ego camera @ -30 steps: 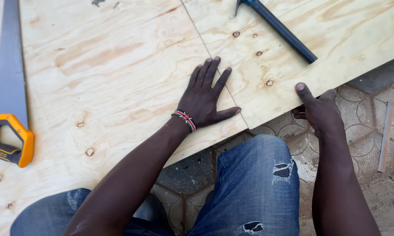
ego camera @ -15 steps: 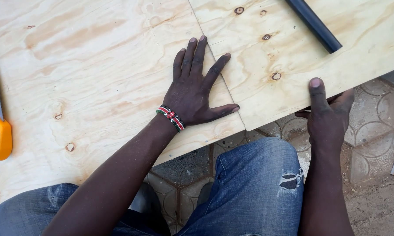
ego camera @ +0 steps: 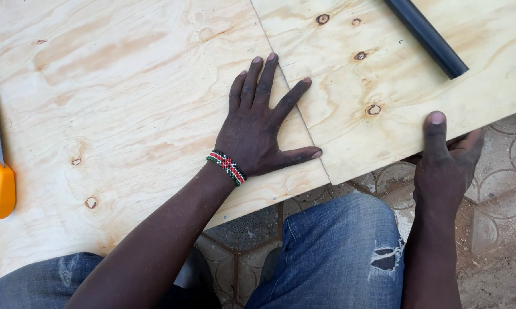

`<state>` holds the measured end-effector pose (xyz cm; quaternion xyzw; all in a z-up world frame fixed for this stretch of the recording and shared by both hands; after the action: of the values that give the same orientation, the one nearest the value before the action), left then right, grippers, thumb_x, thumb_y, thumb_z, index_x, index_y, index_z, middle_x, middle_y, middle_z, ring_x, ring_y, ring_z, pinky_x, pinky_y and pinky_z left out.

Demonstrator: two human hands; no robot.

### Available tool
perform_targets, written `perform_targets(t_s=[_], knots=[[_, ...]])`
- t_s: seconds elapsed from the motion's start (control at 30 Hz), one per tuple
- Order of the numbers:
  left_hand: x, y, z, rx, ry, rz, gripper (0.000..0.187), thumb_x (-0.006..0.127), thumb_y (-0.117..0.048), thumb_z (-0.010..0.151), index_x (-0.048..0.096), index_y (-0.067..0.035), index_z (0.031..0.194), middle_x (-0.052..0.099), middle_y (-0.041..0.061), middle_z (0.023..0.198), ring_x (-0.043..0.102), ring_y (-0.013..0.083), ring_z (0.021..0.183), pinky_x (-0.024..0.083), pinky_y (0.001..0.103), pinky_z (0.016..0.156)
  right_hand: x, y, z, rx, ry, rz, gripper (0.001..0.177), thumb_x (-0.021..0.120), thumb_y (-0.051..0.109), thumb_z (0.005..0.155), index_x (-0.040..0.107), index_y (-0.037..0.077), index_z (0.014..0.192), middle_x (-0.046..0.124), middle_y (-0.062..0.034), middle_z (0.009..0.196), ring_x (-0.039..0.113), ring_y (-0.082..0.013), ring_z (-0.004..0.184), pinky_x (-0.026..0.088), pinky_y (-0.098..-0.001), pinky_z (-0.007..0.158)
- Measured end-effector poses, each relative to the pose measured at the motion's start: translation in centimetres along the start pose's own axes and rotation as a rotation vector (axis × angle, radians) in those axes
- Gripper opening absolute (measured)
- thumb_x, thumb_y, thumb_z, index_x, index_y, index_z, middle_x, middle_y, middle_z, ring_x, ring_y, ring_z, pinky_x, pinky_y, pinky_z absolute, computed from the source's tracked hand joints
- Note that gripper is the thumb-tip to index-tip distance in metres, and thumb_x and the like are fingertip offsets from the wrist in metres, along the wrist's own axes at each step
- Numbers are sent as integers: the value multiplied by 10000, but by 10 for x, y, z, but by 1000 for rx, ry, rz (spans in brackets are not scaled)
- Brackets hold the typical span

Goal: Hammering nails into plywood sheets to join them together on the ground.

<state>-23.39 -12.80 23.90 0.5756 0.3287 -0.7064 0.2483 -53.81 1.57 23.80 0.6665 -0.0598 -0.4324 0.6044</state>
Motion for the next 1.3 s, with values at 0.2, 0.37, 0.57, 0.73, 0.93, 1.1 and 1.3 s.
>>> perform_targets(t_s=[0.2, 0.37, 0.57, 0.73, 0.93, 1.1, 1.3], knots=[[3, 0, -1, -18, -3, -1, 1377, 628, -1230, 863, 372, -383, 1919, 98, 280, 1964, 47, 510, 1833, 112, 658, 1504, 4, -7, -1, -91, 11, 135, 413, 625, 199, 1423, 464, -104, 1654, 641, -322, 1478, 719, -345, 1270, 652, -438, 1067], [-1, -1, 1, -31, 20, -26, 1360, 609, -1215, 850, 390, -386, 1906, 130, 279, 1962, 62, 517, 1827, 106, 669, 1488, 4, -19, 0, -20, -17, 78, 389, 658, 300, 1448, 527, -53, 1547, 611, -174, 1321, 658, -231, 1135, 615, -377, 1014], [-1, -1, 0, -33, 28, -52, 1362, 658, -1205, 872, 408, -359, 1909, 105, 279, 1956, 41, 515, 1827, 100, 677, 1501, 9, -8, -4, -121, 12, 37, 351, 586, 158, 1481, 455, -129, 1635, 608, -326, 1478, 696, -380, 1273, 628, -480, 1084], [-2, -1, 0, -26, 14, -56, 1356, 682, -1193, 895, 404, -339, 1912, 126, 299, 1957, 61, 520, 1833, 102, 659, 1503, 11, -13, -4, -197, 30, 103, 364, 557, 147, 1496, 403, -150, 1641, 570, -371, 1527, 667, -437, 1343, 593, -517, 1171], [-6, -7, -3, -6, -137, -162, 1309, 761, -1004, 831, 486, -232, 1851, 169, 374, 1953, 171, 629, 1830, 155, 772, 1469, 8, -41, -3, -130, 53, 276, 380, 584, 94, 1503, 427, -176, 1720, 588, -321, 1591, 617, -333, 1336, 547, -412, 1172], [-25, -9, -7, 20, -237, -211, 1214, 562, -952, 868, 580, -150, 1779, 228, 329, 1957, 201, 620, 1814, 160, 735, 1463, 10, -68, 4, -169, -75, 69, 435, 718, -15, 1473, 376, -207, 1661, 607, -477, 1484, 674, -537, 1177, 566, -568, 994], [-21, -9, -10, 56, -233, -231, 1223, 473, -955, 879, 562, -122, 1770, 325, 208, 1966, 191, 575, 1823, 112, 765, 1452, 5, -63, 32, -111, -330, -521, 1085, 1119, 169, 1197, 225, -84, 1757, 317, -397, 1687, 408, -583, 1512, 407, -681, 1293]])
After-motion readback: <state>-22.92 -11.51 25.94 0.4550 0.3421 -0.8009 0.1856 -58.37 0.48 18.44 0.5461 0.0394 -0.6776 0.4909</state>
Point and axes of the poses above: each hand's wrist, its own z-axis towards the middle knuckle, its own x-axis out of the palm, y = z × x, the point moved 2 cm from there along z, towards the middle knuckle
